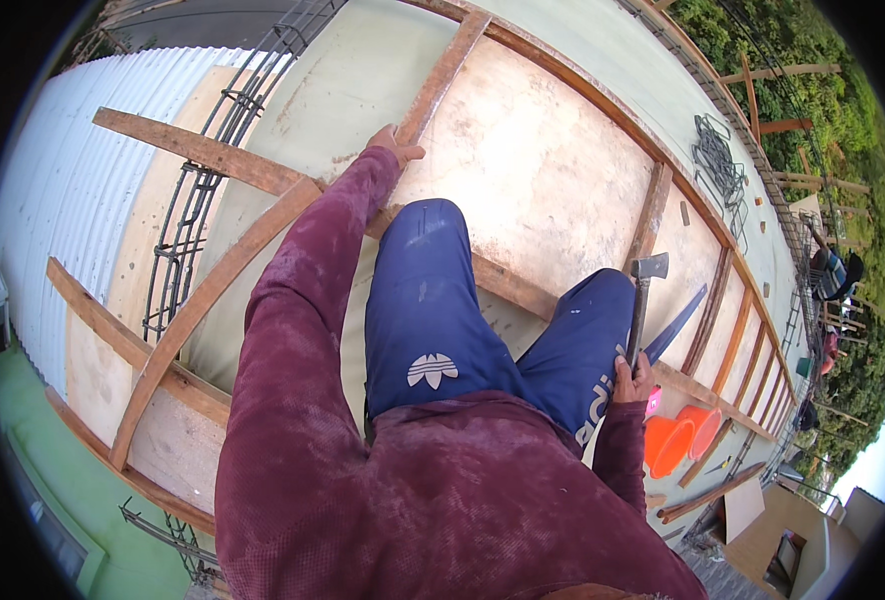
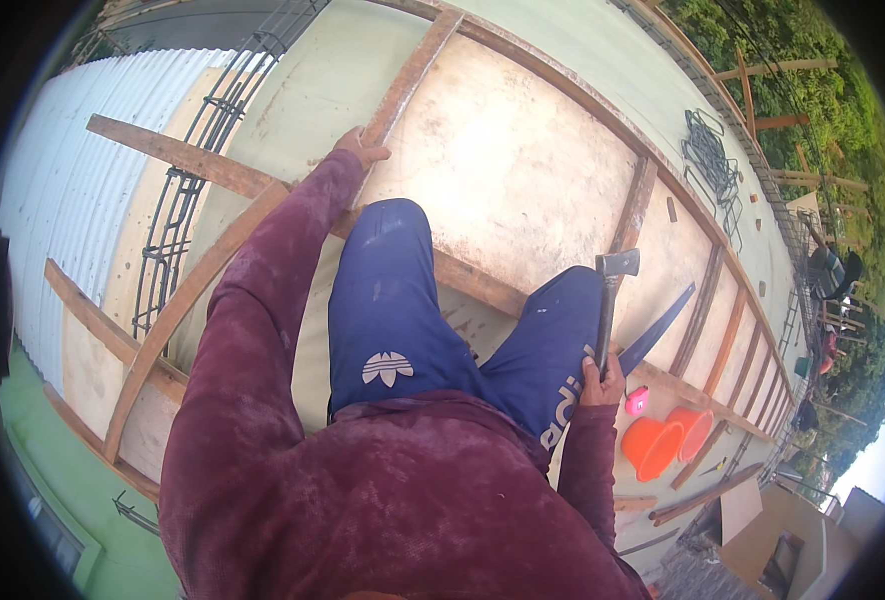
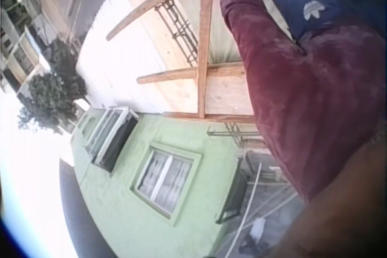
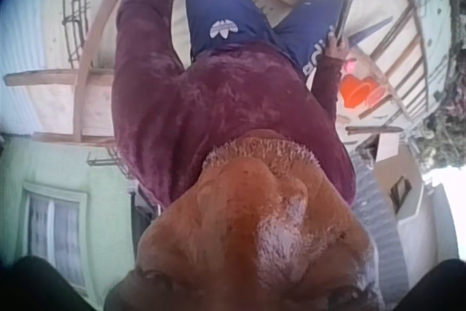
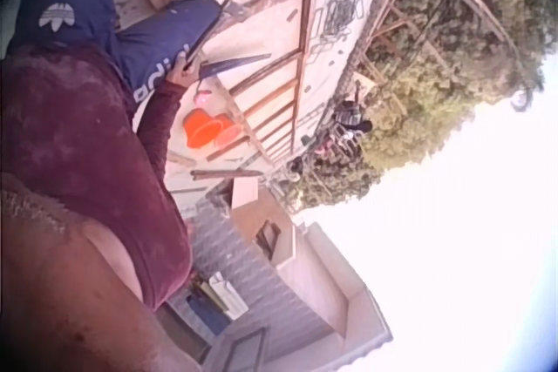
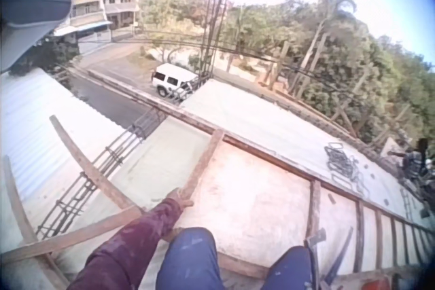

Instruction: The person assembles a wooden roof frame on a rooftop. They use a hand saw to cut wooden planks, then hammer nails to secure the pieces together. The person moves along the structure to attach multiple planks.

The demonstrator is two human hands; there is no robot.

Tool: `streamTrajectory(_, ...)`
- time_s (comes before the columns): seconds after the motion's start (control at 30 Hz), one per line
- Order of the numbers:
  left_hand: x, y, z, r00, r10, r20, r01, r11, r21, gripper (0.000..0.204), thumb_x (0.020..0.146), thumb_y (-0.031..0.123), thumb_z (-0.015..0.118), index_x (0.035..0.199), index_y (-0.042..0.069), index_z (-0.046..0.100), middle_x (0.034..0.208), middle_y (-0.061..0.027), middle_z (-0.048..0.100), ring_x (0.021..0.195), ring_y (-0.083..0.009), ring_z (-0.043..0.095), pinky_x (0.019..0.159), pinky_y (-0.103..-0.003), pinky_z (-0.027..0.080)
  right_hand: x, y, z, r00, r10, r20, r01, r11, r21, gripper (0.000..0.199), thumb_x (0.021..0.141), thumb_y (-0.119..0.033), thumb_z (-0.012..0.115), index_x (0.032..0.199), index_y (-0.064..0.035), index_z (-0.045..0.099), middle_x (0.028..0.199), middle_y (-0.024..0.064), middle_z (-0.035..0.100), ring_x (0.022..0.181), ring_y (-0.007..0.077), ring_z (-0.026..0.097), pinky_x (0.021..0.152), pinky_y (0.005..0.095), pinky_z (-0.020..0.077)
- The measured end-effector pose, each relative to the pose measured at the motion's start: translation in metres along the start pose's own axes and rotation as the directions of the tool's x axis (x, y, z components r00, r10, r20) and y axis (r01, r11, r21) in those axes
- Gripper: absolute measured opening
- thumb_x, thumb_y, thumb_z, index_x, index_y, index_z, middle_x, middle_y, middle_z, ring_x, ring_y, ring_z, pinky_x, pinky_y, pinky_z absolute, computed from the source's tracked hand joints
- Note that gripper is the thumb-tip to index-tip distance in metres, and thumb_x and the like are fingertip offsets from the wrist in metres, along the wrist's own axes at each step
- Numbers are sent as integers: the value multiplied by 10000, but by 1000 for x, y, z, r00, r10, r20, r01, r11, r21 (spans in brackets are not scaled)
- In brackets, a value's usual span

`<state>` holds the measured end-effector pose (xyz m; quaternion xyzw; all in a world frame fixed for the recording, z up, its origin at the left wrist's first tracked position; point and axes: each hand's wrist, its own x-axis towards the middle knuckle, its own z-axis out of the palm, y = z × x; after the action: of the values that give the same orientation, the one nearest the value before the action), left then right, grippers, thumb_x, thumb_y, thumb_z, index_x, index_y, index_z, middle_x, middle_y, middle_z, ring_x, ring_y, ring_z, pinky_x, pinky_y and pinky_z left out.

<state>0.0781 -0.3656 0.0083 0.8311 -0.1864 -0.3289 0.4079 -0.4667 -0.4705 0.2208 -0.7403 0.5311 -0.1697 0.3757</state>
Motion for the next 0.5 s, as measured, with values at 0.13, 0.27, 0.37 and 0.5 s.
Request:
streamTrajectory(0.13,1,3,-9,999,2,39,-3,999,43,1138,623,491,832,1458,-95,327,1434,-301,452,1335,-369,470,1104,-397,396,0,4,-4,1000,-28,1,28,1000,-4,149,893,-136,601,840,3,588,695,-22,488,634,78,430,576,244,363)
streamTrajectory(0.27,4,17,-13,964,74,257,-117,981,154,1197,744,663,713,1492,-114,195,1455,-359,378,1383,-437,378,1149,-434,318,3,11,-16,976,-216,41,220,966,-139,241,956,-250,609,922,-13,582,662,-12,489,525,58,430,484,216,328)
streamTrajectory(0.37,36,-28,-20,952,144,272,-157,987,28,1208,760,709,664,1483,-132,187,1448,-399,348,1390,-454,357,1152,-438,310,17,-73,25,923,-343,175,362,928,-92,315,979,-339,592,964,-25,579,625,-6,483,539,84,482,495,249,374)
streamTrajectory(0.5,24,-4,-25,931,104,351,-169,973,160,1249,738,773,622,1491,-121,182,1461,-407,318,1408,-444,333,1165,-446,285,66,-119,75,737,-457,499,622,747,-234,349,990,-385,561,1001,-37,582,614,80,518,557,222,555,541,347,436)
